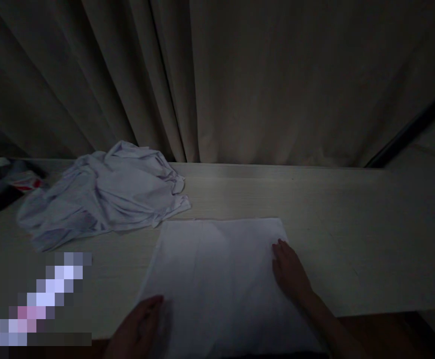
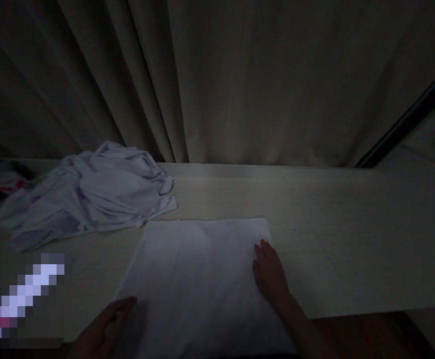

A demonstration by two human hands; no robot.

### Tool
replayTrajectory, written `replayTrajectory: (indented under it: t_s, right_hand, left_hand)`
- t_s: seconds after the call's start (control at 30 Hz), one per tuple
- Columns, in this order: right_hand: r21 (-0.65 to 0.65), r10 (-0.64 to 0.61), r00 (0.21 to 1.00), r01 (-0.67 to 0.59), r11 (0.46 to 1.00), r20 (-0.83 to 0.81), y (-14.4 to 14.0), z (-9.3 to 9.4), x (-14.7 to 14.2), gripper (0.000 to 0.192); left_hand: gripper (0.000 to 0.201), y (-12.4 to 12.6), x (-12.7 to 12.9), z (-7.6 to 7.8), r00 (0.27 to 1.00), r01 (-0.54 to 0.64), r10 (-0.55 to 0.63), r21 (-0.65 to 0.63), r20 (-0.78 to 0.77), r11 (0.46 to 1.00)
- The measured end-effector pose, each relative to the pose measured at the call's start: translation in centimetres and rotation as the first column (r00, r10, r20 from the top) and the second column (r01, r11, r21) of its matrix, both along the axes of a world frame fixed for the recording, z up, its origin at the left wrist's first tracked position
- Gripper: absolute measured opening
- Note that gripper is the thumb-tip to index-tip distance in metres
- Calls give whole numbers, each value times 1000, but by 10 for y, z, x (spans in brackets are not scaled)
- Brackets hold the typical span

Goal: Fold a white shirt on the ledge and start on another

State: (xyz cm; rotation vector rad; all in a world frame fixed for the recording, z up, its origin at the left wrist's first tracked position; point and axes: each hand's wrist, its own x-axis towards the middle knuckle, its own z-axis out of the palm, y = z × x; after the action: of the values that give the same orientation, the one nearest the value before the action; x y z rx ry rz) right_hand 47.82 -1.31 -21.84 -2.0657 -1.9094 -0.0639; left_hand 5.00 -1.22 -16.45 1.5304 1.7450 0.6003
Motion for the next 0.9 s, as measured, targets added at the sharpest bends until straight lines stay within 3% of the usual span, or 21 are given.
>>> replayTrajectory:
  t_s: [0.07,0.17,0.23,0.3,0.5,0.63,0.8,0.9]
  right_hand:
    - [-17,2,1000,-2,1000,18,-8,-7,-4,50]
    - [-9,-38,999,38,999,38,0,-9,-6,53]
    - [-3,-36,998,37,999,58,13,-7,-7,53]
    - [2,-40,997,40,999,71,29,-7,-8,54]
    - [-4,-80,993,80,997,91,66,-28,-5,55]
    - [-24,-84,989,87,996,121,75,-35,1,54]
    - [-17,-59,987,62,998,150,88,-22,8,55]
    - [-51,-73,986,81,995,150,97,-23,12,56]
  left_hand:
    - [54,21,-22,-12,934,228,-144,236,-326,945]
    - [54,33,-23,-33,710,509,-219,272,-669,817]
    - [55,31,-15,-45,602,546,-170,247,-780,801]
    - [59,29,-10,-56,552,533,-115,243,-826,811]
    - [61,23,-18,-77,530,520,-44,283,-847,806]
    - [57,34,-20,-68,533,500,-10,306,-846,810]
    - [57,108,5,-38,613,511,-47,351,-788,784]
    - [59,154,25,-34,624,530,-81,345,-777,774]
